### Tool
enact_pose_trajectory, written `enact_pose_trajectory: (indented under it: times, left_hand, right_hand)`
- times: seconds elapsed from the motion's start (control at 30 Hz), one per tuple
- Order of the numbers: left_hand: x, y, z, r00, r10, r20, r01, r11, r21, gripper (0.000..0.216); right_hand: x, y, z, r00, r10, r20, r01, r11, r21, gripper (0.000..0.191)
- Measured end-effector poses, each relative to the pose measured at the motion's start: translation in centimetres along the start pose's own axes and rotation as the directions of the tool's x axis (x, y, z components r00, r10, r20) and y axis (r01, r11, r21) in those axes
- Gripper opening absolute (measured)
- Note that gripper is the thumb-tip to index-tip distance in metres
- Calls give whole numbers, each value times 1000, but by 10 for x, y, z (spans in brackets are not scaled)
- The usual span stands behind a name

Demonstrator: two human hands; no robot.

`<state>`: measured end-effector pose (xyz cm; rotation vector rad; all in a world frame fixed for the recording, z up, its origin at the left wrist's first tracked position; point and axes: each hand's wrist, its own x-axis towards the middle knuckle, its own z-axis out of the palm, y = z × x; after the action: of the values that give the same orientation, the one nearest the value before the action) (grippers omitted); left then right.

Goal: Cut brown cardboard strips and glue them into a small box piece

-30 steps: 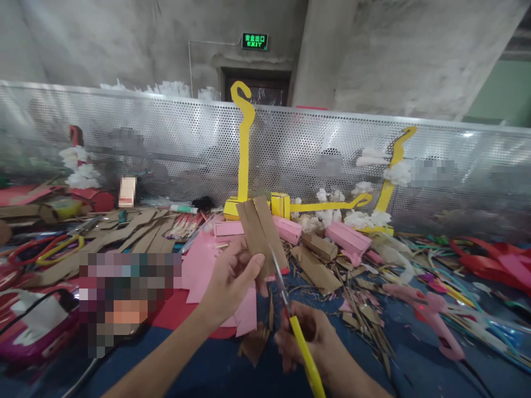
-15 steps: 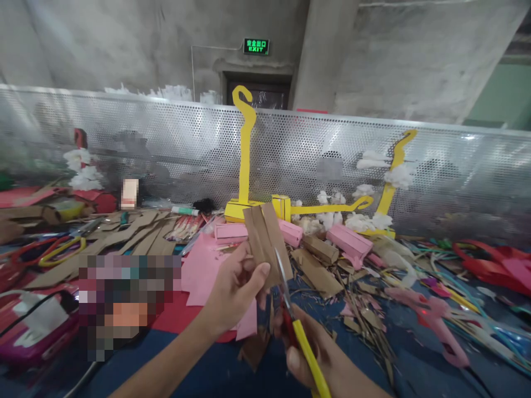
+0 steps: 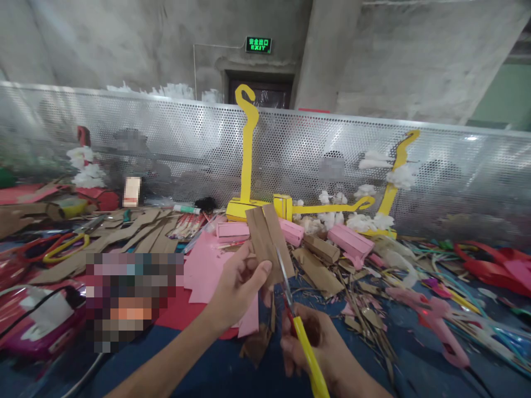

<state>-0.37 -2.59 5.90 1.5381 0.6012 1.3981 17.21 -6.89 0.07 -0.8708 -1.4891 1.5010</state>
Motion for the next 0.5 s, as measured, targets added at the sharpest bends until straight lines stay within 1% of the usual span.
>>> enact_pose_trajectory:
  times: [0.27, 0.5]
  left_hand:
    - [-1, -1, 0, 1000, 0, -4, 0, 1000, 14, 27]
    - [0, -5, -2, 1000, 11, -8, -11, 999, 46, 21]
  right_hand:
    - [1, -1, 4, 995, 77, -68, -78, 997, 1, 44]
    - [0, -7, 5, 990, 113, -87, -114, 993, -11, 44]
